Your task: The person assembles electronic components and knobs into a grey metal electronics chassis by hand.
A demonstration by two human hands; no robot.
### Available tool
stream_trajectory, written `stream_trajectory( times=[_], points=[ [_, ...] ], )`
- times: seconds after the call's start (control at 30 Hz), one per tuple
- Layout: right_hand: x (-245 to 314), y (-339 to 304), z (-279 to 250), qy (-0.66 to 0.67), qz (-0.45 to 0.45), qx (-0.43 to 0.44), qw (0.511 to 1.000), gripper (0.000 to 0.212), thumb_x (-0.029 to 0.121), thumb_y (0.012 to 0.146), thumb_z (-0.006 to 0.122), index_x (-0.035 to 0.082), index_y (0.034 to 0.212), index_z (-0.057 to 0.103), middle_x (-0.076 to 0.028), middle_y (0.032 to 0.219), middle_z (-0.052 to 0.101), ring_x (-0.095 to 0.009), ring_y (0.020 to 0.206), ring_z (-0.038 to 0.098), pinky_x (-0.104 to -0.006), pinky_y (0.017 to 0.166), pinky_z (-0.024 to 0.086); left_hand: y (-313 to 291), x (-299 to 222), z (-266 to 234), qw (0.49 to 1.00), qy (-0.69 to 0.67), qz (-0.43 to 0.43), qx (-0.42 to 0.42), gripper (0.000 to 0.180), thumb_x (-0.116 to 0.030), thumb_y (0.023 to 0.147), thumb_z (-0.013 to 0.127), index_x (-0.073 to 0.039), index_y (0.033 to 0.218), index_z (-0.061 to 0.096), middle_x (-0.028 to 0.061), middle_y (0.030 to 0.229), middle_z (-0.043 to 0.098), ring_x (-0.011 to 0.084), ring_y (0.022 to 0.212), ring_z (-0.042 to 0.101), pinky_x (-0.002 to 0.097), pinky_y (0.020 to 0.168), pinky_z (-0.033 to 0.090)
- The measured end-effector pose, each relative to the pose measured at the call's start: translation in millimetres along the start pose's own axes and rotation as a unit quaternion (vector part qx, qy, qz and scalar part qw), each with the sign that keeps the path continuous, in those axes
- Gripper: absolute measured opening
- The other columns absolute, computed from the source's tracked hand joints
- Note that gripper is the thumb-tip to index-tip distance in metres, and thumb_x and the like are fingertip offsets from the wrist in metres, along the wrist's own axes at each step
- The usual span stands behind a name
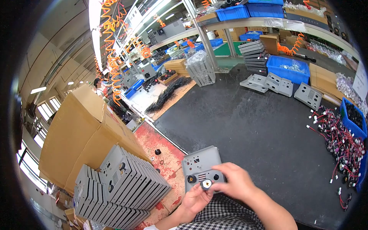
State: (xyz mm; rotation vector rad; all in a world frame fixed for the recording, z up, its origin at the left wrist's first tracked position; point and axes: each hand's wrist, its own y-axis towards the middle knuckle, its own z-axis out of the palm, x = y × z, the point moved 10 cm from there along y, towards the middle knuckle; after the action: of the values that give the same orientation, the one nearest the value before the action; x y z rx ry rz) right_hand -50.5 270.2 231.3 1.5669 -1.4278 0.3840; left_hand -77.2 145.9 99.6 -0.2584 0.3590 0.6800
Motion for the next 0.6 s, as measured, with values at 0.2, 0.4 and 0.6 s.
stream_trajectory(
  times=[0.2, 0.4, 0.6],
  points=[
    [32.1, -10.6, 27.0, 0.037, 0.005, 0.116, 0.993, 0.040, 0.021, 0.070, 0.073, 0.008, 0.106, 0.061, -0.009, 0.093, 0.060, -0.022, 0.082, 0.063, -0.0324, 0.065, 0.053, -9.9, -2.6, 0.9, 0.996, 0.046, 0.026, 0.068, 0.033, -0.014, 0.088, 0.057, -0.002, 0.119, 0.053, 0.0097, 0.115, 0.059, 0.0203, 0.107, 0.056, 0.0361, 0.094, 0.044],
    [75.6, -29.2, 39.1, -0.125, -0.144, 0.098, 0.977, 0.038, 0.017, 0.067, 0.074, 0.009, 0.102, 0.062, -0.008, 0.088, 0.060, -0.024, 0.072, 0.064, -0.0323, 0.061, 0.054, -31.6, 9.0, -6.1, 0.997, 0.021, -0.067, 0.040, 0.029, -0.012, 0.088, 0.059, -0.003, 0.116, 0.055, 0.0057, 0.114, 0.060, 0.0167, 0.103, 0.056, 0.0349, 0.091, 0.044],
    [69.5, -31.4, 34.2, -0.117, -0.145, 0.028, 0.982, 0.034, 0.012, 0.067, 0.074, 0.006, 0.098, 0.063, -0.011, 0.089, 0.061, -0.025, 0.071, 0.064, -0.0326, 0.061, 0.054, -57.5, 23.2, -44.7, 0.997, -0.038, -0.072, 0.005, 0.022, -0.010, 0.091, 0.054, -0.005, 0.111, 0.058, 0.0083, 0.114, 0.061, 0.0214, 0.105, 0.057, 0.0346, 0.093, 0.044]
  ],
)
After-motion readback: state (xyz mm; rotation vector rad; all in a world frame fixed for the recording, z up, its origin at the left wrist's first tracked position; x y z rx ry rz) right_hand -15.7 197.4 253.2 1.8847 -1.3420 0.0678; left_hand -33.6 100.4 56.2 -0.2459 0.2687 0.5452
